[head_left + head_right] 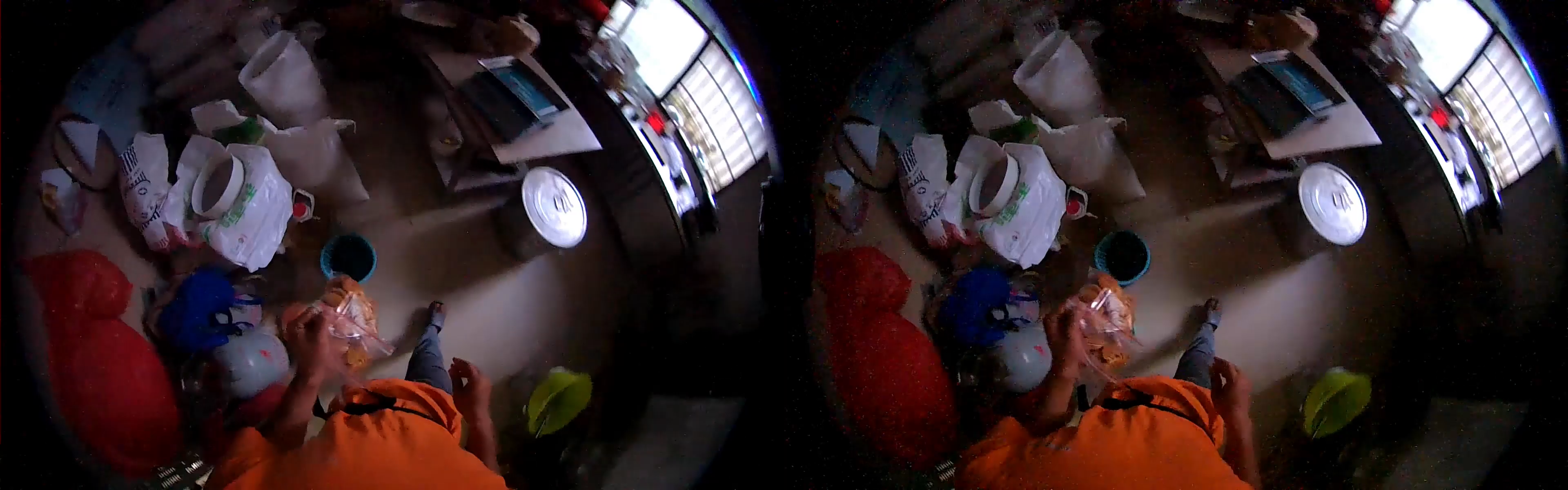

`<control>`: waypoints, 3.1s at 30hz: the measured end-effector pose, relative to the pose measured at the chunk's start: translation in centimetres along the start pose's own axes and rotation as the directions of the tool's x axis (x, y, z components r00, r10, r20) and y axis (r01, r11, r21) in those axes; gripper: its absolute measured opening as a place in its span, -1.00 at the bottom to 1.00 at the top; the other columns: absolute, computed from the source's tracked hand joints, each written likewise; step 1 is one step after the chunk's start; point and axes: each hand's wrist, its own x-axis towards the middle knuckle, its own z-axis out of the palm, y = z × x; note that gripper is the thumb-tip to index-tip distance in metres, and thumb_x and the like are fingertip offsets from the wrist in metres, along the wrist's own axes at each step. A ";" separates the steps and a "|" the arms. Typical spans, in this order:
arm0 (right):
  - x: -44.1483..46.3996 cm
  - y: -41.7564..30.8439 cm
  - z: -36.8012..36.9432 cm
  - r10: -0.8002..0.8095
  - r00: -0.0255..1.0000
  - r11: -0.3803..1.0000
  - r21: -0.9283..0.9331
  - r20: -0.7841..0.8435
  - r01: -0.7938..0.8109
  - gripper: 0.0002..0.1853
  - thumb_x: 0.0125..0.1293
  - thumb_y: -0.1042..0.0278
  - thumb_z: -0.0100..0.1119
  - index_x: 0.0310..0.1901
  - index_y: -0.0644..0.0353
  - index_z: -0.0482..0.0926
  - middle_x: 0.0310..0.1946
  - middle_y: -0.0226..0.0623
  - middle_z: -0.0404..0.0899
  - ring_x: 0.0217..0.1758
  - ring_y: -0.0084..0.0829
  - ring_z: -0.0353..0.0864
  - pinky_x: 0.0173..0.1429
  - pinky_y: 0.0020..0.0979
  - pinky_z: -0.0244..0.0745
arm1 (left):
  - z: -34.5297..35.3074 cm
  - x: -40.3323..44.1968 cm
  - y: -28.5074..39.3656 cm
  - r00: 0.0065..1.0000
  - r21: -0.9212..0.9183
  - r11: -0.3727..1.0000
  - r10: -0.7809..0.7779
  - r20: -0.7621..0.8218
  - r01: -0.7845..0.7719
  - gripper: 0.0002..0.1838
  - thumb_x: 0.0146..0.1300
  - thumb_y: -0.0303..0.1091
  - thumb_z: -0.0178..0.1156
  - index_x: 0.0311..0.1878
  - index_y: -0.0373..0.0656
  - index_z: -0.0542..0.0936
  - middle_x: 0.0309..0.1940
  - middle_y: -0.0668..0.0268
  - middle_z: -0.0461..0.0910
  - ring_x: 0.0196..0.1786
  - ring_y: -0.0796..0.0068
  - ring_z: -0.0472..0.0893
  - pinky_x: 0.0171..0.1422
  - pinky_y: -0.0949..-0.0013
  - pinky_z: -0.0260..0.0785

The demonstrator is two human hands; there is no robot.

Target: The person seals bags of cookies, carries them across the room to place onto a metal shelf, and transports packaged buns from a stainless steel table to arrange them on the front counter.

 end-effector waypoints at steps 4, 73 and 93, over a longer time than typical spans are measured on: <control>18.0 2.7 0.5 -0.118 0.964 0.985 -0.092 0.239 0.143 -0.80 0.27 0.48 0.31 -0.07 0.20 0.68 -0.13 -0.14 0.74 -0.11 -0.08 0.74 -0.03 -0.21 0.62 | 5.3 9.0 3.2 0.962 -0.081 0.995 -0.082 -0.261 0.063 -0.74 0.32 -0.25 0.27 -0.32 -0.30 0.64 -0.51 0.33 0.58 -0.42 0.48 0.50 -0.23 0.33 0.39; 181.4 -51.1 11.2 0.277 0.757 0.913 -0.085 -0.592 -0.400 -0.69 0.42 0.13 0.17 0.02 0.17 0.64 -0.12 -0.13 0.69 -0.10 -0.16 0.69 -0.03 -0.14 0.60 | 57.4 212.3 -3.7 0.843 0.379 0.873 0.064 0.534 -0.307 -0.63 0.45 -0.07 0.22 -0.22 -0.25 0.67 -0.43 0.13 0.66 -0.35 0.51 0.57 -0.29 0.25 0.38; 153.7 -55.9 36.7 0.612 0.744 0.563 0.512 0.269 -0.649 -0.70 0.42 0.17 0.17 -0.03 0.22 0.68 -0.20 -0.03 0.73 -0.16 -0.08 0.71 -0.08 -0.09 0.59 | 56.1 172.8 -0.9 -0.130 0.051 0.781 -0.167 0.977 -0.622 -0.61 0.44 -0.06 0.22 -0.26 -0.26 0.67 -0.48 0.07 0.62 -0.41 0.49 0.57 -0.32 0.22 0.36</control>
